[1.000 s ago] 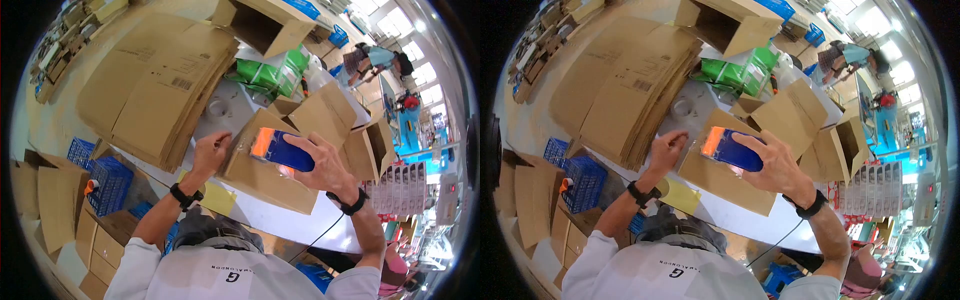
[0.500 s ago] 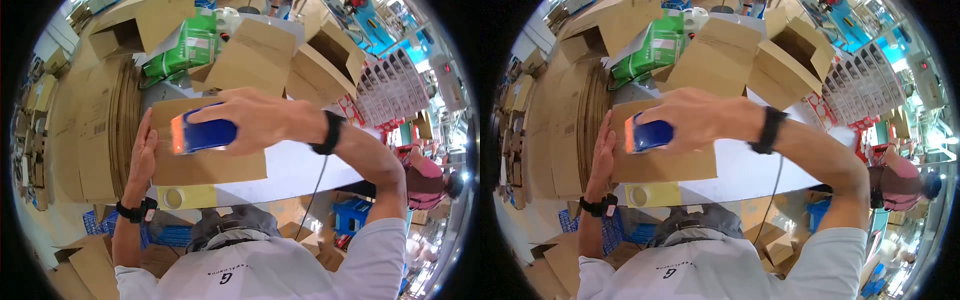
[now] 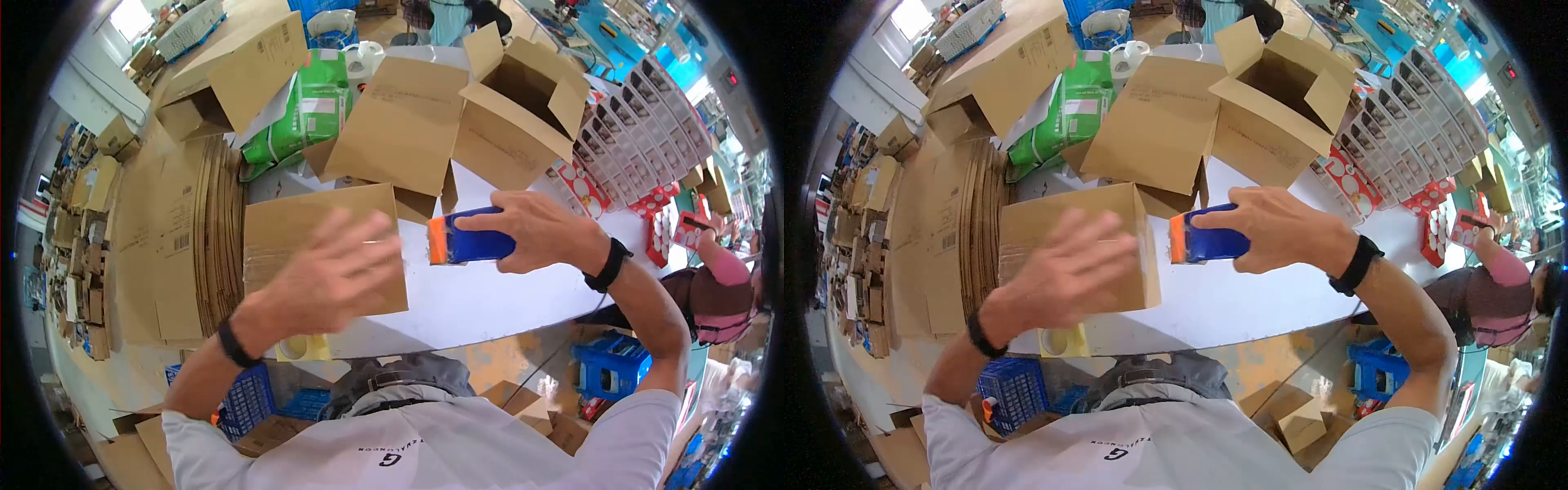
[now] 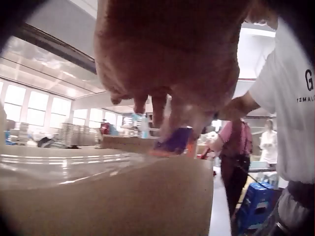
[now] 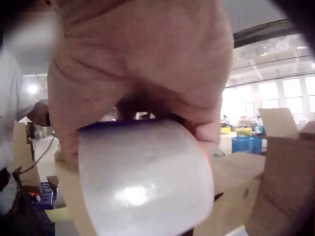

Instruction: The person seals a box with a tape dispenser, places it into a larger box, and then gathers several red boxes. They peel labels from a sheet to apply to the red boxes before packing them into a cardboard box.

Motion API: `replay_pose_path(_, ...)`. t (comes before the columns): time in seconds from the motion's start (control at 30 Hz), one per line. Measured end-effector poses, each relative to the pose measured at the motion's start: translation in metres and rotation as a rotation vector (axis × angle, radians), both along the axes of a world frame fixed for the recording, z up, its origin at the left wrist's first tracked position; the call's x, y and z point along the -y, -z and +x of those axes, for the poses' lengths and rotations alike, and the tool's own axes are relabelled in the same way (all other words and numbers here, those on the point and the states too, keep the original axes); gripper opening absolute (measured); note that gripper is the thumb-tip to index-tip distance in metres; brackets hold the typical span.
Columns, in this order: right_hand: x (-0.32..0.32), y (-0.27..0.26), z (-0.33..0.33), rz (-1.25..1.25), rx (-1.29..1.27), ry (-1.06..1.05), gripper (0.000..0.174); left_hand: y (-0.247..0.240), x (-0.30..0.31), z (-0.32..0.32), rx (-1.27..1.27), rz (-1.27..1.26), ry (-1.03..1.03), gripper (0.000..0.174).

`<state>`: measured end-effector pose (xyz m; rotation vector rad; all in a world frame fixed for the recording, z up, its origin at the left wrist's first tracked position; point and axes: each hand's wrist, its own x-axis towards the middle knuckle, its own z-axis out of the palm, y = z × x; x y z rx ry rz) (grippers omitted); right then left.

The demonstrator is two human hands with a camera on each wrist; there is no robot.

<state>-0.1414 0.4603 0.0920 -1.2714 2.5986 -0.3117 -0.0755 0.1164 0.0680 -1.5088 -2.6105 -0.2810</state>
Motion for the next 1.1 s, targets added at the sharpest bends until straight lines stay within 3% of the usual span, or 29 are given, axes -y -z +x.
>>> replay_pose_path(0.07, 0.025, -0.001, -0.007, 0.073, 0.031, -0.021, 0.051, 0.017, -0.037, -0.006, 0.17, 0.092, 0.069, 0.05)
replay_pose_path(0.13, 0.057, 0.015, -0.021, 0.188, 0.099, -0.055, 0.038, 0.024, -0.048, -0.018, 0.275, -0.059, 0.111, 0.055)
replay_pose_path(0.17, 0.067, 0.05, -0.03, 0.47, -0.145, -0.186, 0.036, 0.027, -0.051, -0.021, 0.321, -0.143, 0.13, 0.059)
replay_pose_path(0.23, 0.056, 0.09, -0.047, 0.531, -0.217, -0.177, 0.034, 0.043, -0.05, -0.019, 0.34, -0.133, 0.166, 0.063)
replay_pose_path(0.3, 0.056, 0.037, -0.043, 0.415, 0.011, 0.05, 0.038, 0.044, -0.043, -0.023, 0.281, -0.062, 0.121, 0.068)
replay_pose_path(0.33, 0.056, 0.007, -0.039, 0.295, -0.025, 0.023, 0.046, 0.049, -0.041, -0.021, 0.261, 0.014, 0.088, 0.066)
replay_pose_path(0.37, 0.063, -0.023, -0.034, 0.262, -0.105, 0.061, 0.042, 0.034, -0.036, -0.019, 0.439, 0.003, 0.099, 0.061)
replay_pose_path(0.43, 0.063, -0.051, -0.047, 0.002, -0.201, -0.002, 0.052, 0.048, -0.032, 0.001, 0.206, 0.283, 0.062, 0.055)
replay_pose_path(0.53, 0.11, -0.082, -0.056, -0.209, 0.017, 0.01, 0.055, 0.023, 0.01, 0.05, 0.061, 0.454, -0.296, 0.064)
replay_pose_path(0.6, 0.15, -0.088, -0.062, -0.395, 0.149, -0.036, 0.055, 0.039, 0.052, 0.063, -0.162, 0.575, -0.544, 0.07)
replay_pose_path(0.63, 0.185, -0.096, -0.057, -0.378, 0.13, -0.225, 0.05, 0.049, 0.075, 0.079, 0.032, 0.811, -0.693, 0.075)
replay_pose_path(0.67, 0.22, -0.093, -0.047, -0.4, 0.183, -0.187, 0.048, 0.058, 0.093, 0.094, 0.243, 1.046, -0.833, 0.08)
replay_pose_path(0.7, 0.258, -0.105, -0.038, -0.309, 0.216, -0.285, 0.048, 0.065, 0.11, 0.107, 0.313, 1.122, -0.896, 0.083)
replay_pose_path(0.77, 0.347, -0.07, -0.042, -0.584, -0.014, -0.65, 0.045, 0.085, 0.122, 0.111, 0.421, 1.257, -0.903, 0.091)
replay_pose_path(0.8, 0.393, -0.051, -0.04, -0.636, -0.142, -0.716, 0.044, 0.106, 0.122, 0.111, 0.461, 1.317, -0.858, 0.095)
replay_pose_path(0.93, 0.537, 0.012, -0.015, -0.499, -0.215, -0.894, 0.049, 0.123, 0.117, 0.1, 0.53, 1.384, -0.785, 0.099)
replay_pose_path(1.07, 0.577, 0.057, 0.002, -0.104, 0.049, -0.822, 0.05, 0.146, 0.117, 0.088, 0.532, 1.484, -0.742, 0.094)
replay_pose_path(1.1, 0.57, 0.055, 0.005, -0.193, -0.016, -0.802, 0.052, 0.148, 0.116, 0.089, 0.502, 1.442, -0.76, 0.095)
